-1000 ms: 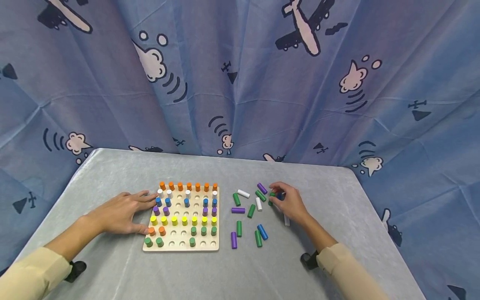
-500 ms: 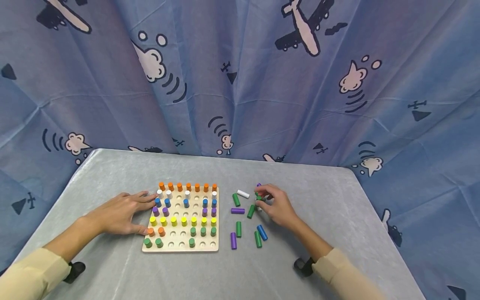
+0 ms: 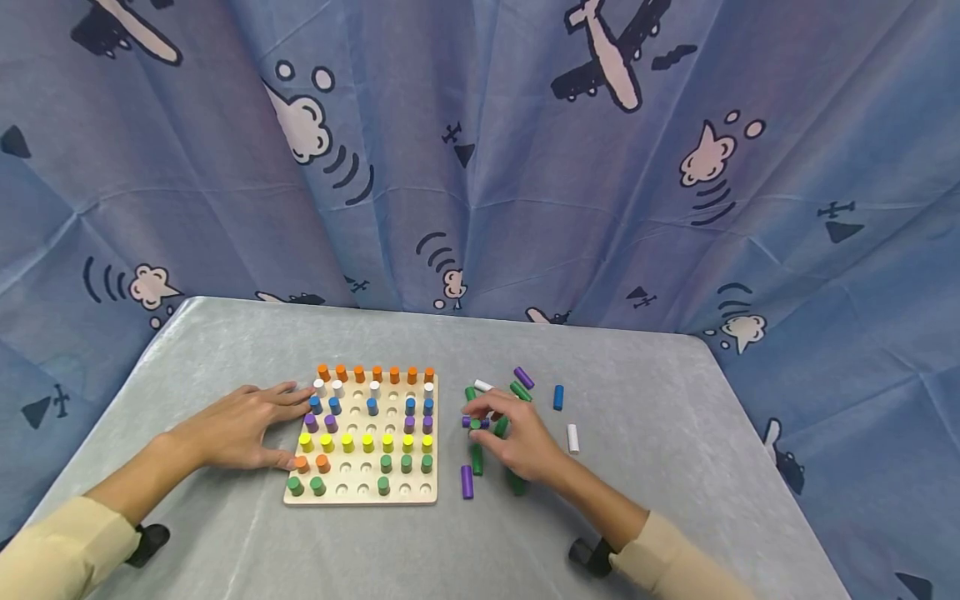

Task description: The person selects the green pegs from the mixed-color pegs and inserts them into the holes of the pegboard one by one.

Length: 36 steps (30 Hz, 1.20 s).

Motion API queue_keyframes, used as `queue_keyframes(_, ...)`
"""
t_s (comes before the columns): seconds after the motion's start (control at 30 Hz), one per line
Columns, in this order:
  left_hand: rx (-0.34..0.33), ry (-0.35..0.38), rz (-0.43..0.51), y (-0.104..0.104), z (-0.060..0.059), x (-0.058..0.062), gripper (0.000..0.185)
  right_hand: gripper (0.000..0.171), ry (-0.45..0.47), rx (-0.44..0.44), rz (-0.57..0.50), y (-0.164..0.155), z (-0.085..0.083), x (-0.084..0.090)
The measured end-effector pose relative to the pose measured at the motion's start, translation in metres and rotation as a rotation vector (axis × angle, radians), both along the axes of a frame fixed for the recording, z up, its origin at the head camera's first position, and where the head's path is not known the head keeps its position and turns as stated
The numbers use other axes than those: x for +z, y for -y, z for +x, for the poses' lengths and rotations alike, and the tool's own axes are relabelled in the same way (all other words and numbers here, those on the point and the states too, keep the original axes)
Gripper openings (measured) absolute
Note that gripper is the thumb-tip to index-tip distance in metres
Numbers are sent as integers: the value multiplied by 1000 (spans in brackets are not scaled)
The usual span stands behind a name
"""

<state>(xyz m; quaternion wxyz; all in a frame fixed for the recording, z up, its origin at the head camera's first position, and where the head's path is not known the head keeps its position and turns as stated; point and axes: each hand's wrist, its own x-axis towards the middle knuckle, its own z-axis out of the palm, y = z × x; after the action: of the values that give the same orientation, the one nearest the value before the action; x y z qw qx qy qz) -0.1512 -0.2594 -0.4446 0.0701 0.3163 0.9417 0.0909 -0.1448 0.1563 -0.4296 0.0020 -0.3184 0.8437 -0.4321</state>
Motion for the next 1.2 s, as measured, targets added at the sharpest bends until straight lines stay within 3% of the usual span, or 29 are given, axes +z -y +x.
queue_keyframes(0.3, -1, -1, 3, 1, 0, 0, 96, 28, 62, 97, -4, 17, 16, -7)
queue_keyframes(0.67, -2, 1, -1, 1, 0, 0, 96, 25, 143, 139, 5, 32, 28, -11)
queue_keyframes(1.2, -4, -10, 2, 2, 0, -1, 96, 24, 122, 176, 14, 44, 32, -22)
